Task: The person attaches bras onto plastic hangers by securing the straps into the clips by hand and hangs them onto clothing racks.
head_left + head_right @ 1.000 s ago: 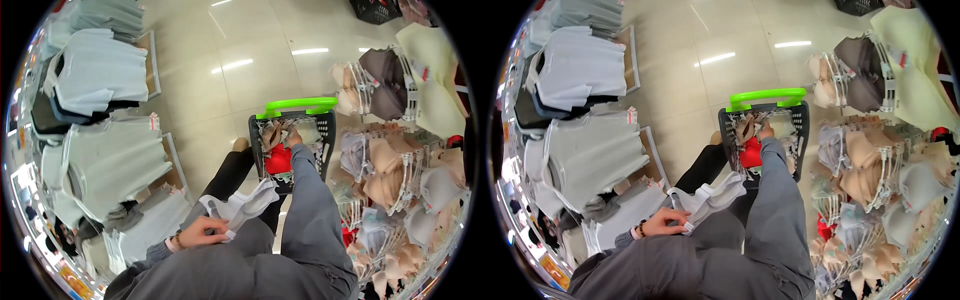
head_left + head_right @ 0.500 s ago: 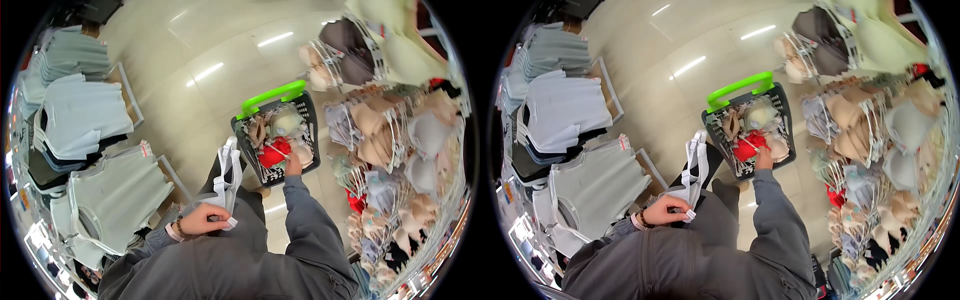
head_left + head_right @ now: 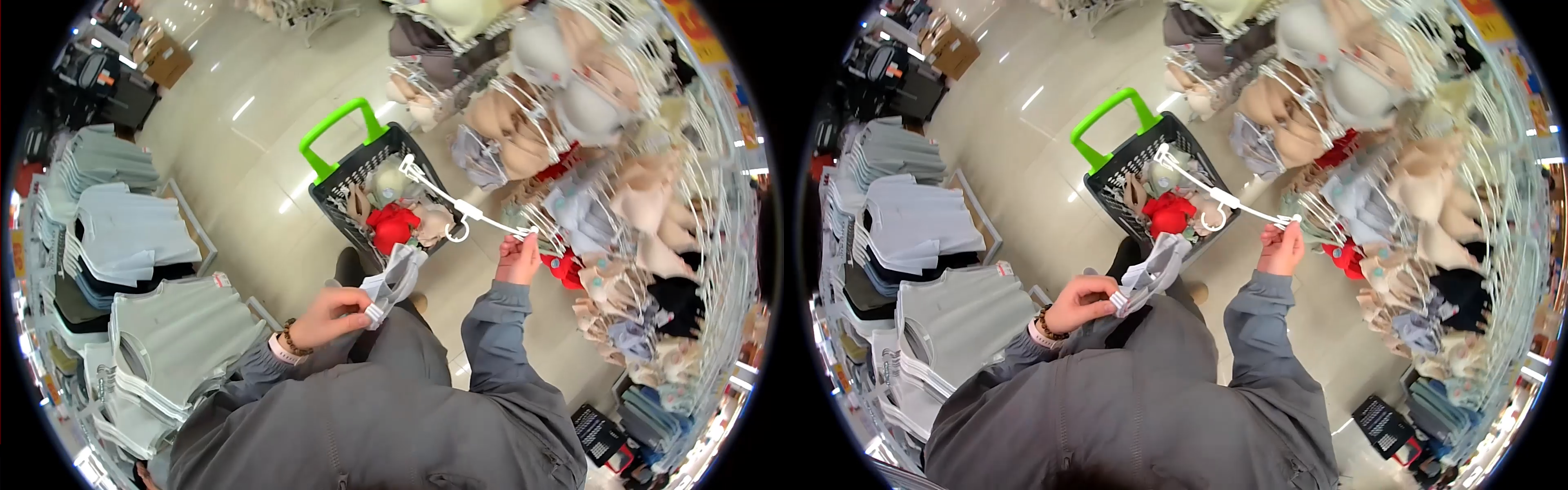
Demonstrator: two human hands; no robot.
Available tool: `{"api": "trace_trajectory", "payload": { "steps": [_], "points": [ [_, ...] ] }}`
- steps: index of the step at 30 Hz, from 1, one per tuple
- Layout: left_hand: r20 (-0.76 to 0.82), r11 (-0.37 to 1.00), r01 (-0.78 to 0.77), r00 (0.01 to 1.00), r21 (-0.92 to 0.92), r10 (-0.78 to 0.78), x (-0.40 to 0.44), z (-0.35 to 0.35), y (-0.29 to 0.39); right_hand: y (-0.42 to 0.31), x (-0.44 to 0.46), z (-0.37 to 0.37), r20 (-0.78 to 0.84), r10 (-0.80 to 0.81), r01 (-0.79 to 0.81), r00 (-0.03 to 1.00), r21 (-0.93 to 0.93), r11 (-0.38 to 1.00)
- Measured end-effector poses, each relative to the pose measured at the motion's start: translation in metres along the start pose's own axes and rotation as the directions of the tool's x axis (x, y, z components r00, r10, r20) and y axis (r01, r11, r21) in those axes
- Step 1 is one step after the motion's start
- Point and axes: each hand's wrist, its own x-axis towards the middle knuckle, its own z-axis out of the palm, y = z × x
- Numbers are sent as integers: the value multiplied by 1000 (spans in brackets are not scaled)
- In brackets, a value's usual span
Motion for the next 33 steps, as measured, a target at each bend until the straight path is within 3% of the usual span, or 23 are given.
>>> {"api": "trace_trajectory", "payload": {
  "steps": [10, 16, 21, 26, 28, 33],
  "points": [
    [124, 977, -200, 970, -72, 208, 14, 101, -2, -120, -86, -87, -24, -250, 252, 968, 99, 963],
    [263, 979, -203, 946, 12, 192, 16, 122, 0, -153, -144, -91, 36, -470, 468, 882, -172, 867],
    [336, 972, -226, 922, 65, 192, 23, 128, 9, -172, -183, -78, 154, -564, 583, 811, -280, 763],
    [435, 975, -217, 884, 57, 172, 32, 133, 16, -183, -201, -73, 215, -485, 531, 848, -336, 778],
    [571, 977, -214, 804, 18, 166, 39, 130, 20, -183, -202, -68, 213, -464, 510, 860, -323, 797],
    [571, 967, -252, 800, 39, 186, 44, 125, 28, -179, -200, -65, 309, -450, 524, 838, -219, 823]
  ]
}}
